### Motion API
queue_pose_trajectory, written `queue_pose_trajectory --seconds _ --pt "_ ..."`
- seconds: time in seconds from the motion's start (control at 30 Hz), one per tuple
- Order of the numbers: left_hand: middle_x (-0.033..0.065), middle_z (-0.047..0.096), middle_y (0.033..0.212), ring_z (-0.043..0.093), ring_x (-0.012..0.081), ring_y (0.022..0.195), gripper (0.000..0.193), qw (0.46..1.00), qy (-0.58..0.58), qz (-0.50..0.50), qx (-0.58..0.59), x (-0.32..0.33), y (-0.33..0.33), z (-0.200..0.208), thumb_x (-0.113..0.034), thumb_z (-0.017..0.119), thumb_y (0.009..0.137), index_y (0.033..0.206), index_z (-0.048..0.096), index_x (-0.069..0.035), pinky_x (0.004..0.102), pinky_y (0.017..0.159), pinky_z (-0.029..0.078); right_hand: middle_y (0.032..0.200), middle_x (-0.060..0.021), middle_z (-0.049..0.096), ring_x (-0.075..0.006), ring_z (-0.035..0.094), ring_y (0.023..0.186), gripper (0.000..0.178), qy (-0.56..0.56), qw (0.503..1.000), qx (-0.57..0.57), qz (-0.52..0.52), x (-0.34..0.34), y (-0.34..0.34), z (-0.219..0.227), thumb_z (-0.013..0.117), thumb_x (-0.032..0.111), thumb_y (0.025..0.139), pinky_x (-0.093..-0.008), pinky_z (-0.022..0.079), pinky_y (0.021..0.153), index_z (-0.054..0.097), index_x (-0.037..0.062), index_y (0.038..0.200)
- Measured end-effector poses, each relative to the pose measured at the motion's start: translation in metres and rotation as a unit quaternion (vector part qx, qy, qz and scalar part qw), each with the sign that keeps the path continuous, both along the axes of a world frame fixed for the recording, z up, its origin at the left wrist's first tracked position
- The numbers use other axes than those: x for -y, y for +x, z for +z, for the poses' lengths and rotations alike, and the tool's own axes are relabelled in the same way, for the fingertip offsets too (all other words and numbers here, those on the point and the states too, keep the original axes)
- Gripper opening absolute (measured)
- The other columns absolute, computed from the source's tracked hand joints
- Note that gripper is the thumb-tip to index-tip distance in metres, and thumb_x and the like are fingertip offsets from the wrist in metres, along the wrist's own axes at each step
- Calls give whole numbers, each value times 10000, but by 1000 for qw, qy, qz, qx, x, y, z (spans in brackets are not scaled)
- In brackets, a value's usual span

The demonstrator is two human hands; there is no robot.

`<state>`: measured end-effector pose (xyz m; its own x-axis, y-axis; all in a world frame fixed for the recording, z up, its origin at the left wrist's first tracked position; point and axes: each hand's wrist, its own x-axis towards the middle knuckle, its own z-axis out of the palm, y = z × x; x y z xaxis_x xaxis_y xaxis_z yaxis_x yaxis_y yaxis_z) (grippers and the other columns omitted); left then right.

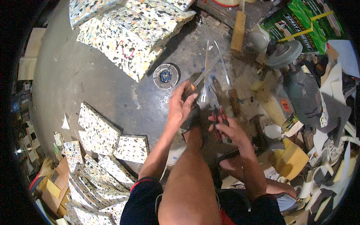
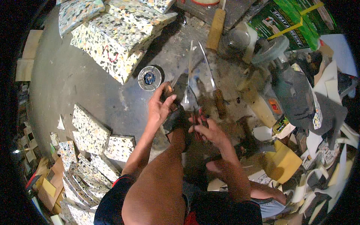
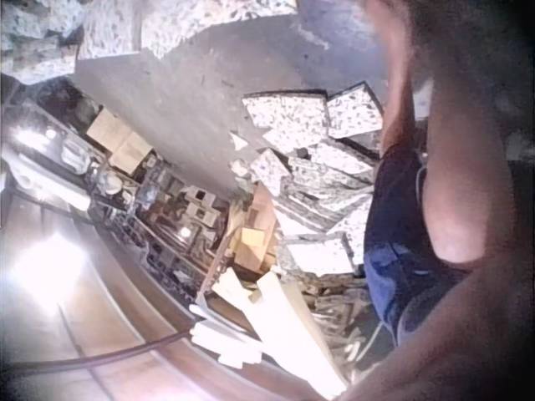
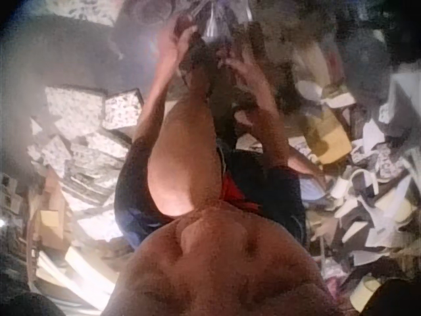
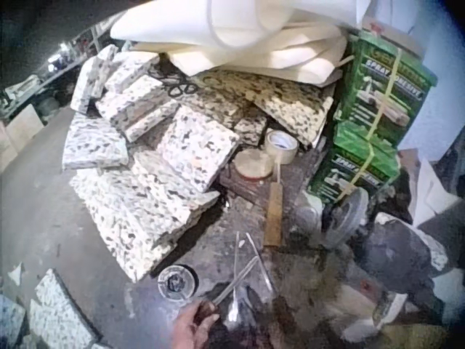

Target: The person sharpens a long metal blade using a grinding wheel and a metal file. They repeatedly position the blade against the grinding wheel, then file the edge by hand, inspecting the blade between passes.

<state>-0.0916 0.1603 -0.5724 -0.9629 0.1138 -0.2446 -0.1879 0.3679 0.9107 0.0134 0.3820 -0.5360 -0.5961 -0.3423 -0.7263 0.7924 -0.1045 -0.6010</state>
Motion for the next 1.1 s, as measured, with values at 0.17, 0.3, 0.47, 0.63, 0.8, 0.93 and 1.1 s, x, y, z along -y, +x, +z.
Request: queue_pose_trajectory --seconds 0.17,0.3,0.47,0.63,0.8,0.93,1.1 --pt "100 637 1183 616 146 919 549 979 175 0 103 -9 -27 -3 -82 675 922 1422 450 -63 293 677 531 1167 -151 683 -163 676 863 601 -136 990 -44 11 3 -20 35 615 313 915 -280 535 672 480 1 1411" --pt "95 613 1251 623 129 910 571 977 209 -28 35 -11 -39 -22 -68 638 950 1462 385 -56 244 677 531 1206 -177 672 -175 694 889 593 -187 979 -73 29 11 -33 31 596 322 943 -279 564 682 467 -17 1413" --pt "90 587 1302 534 177 1213 553 976 206 -64 7 -8 -41 -26 -101 626 971 1464 383 -37 322 1028 426 1168 -189 685 -168 694 847 559 -189 977 -98 16 25 -50 36 580 310 954 -274 562 658 491 -30 1388" --pt "78 571 1325 544 172 1195 568 972 226 -67 2 -1 -41 -27 -129 647 967 1464 386 -41 311 1011 437 1074 -127 701 -172 674 931 470 -202 975 -96 -11 39 -57 43 575 306 965 -307 539 815 538 -14 1306" --pt "66 559 1348 545 144 1171 574 975 215 -49 33 -8 -43 -16 -238 669 945 1437 443 -48 306 982 446 961 -88 688 -151 658 861 450 -194 974 -97 -65 52 -51 36 596 310 944 -291 526 791 564 -9 1260" --pt "80 555 1357 550 146 1172 519 980 198 -26 -16 8 -34 -33 -247 646 963 1402 485 -22 316 972 461 886 -68 668 -132 638 774 365 -163 979 -91 -83 75 -46 24 594 292 918 -297 517 685 586 2 1140" --pt "165 562 1331 547 261 1233 595 930 274 91 227 28 -5 26 -362 632 977 1378 486 52 406 1010 472 809 -233 622 -388 615 730 225 139 962 -212 -104 108 -43 -9 594 113 812 -466 490 695 565 -25 987"
